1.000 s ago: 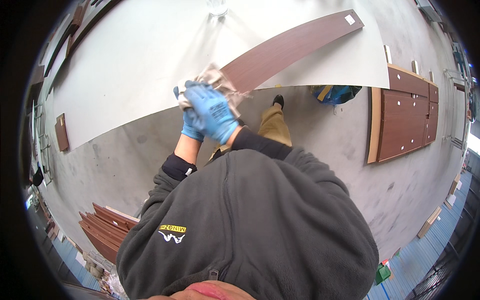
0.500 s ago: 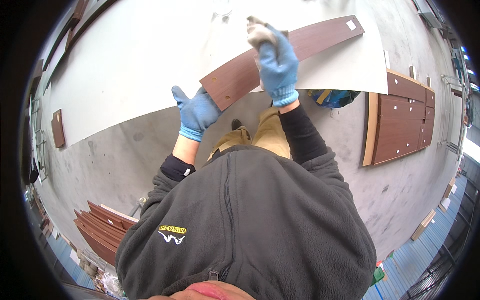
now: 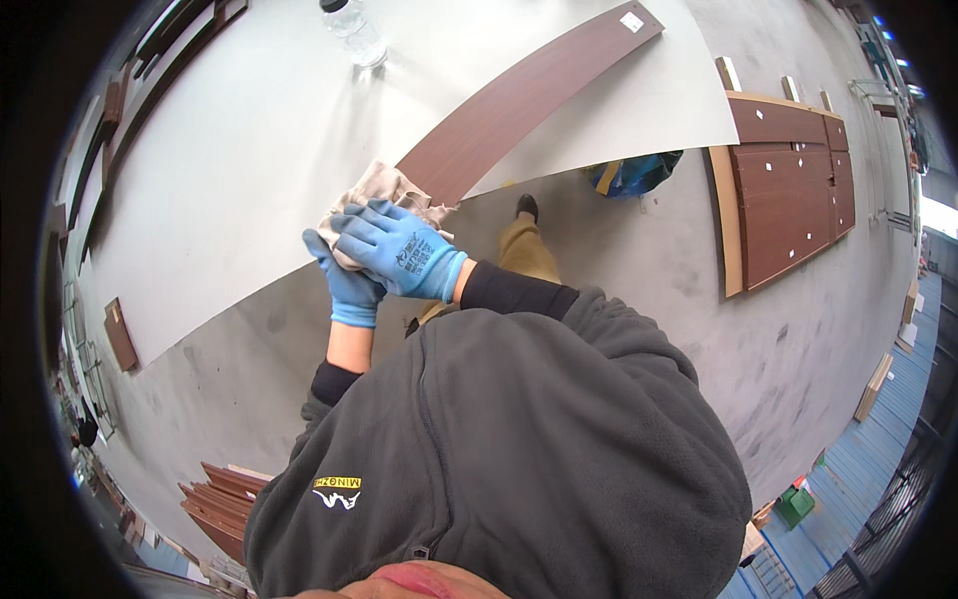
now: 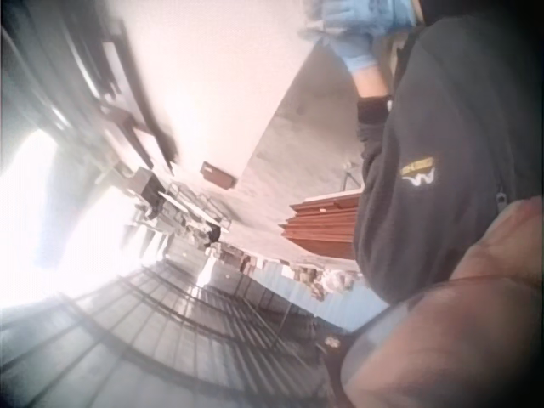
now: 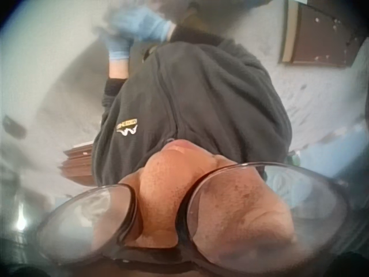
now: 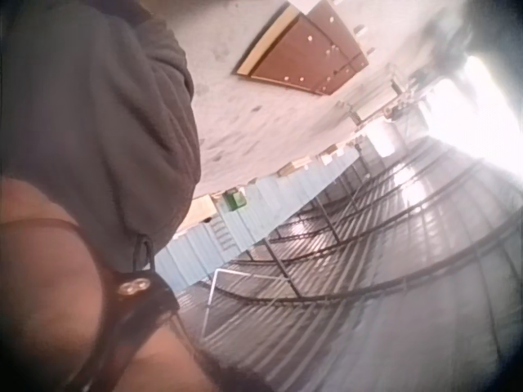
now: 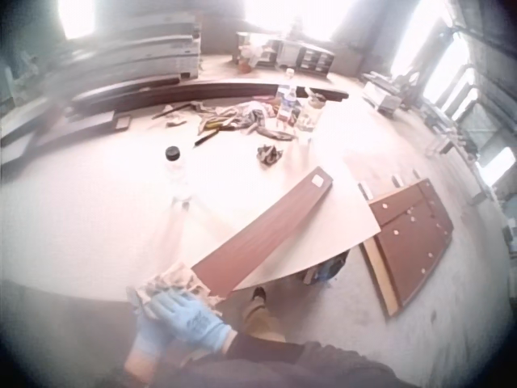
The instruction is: The person applies adhesive to the edge of a wooden panel using a small tube, then wipes the surface with a cloth. The person picks up another panel, applies adhesive to its edge, and places it on a stack. The person repeats this process with additional panels, handling each one individually.
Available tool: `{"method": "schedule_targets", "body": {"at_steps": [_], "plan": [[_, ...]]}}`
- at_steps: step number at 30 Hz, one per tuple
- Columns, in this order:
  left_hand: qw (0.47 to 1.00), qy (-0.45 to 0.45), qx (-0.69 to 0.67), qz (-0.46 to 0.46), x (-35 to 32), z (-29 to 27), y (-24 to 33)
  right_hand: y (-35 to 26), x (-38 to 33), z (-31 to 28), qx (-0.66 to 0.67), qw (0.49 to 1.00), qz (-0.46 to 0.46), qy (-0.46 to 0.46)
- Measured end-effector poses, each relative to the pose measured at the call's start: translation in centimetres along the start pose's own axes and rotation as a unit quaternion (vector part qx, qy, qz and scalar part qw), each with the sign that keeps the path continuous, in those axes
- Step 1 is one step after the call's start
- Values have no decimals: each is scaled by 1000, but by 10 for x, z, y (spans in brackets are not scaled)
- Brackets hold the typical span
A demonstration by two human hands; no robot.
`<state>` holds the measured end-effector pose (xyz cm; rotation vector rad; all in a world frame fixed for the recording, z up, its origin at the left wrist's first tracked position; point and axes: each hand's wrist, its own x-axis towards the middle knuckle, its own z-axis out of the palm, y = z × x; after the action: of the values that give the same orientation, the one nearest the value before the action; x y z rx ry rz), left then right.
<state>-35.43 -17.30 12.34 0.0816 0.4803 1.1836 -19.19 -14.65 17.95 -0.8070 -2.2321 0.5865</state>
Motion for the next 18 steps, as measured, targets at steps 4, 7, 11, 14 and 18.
{"method": "schedule_targets", "body": {"at_steps": [4, 7, 11, 14, 18], "plan": [[991, -51, -87, -88, 5, 23, -8, 41, -18, -18, -19, 999, 27, -4], [974, -61, -191, -109, 15, 25, -14, 101, -27, -54, -23, 999, 37, 22], [991, -15, -106, -78, 14, 19, -12, 190, -15, -135, -216, 945, 191, 152], [992, -53, -97, -63, 16, 28, -13, 154, 0, -124, -184, 979, 71, 51], [974, 215, 74, 3, 20, 61, -29, 65, 3, -58, -4, 993, -86, -87]]}}
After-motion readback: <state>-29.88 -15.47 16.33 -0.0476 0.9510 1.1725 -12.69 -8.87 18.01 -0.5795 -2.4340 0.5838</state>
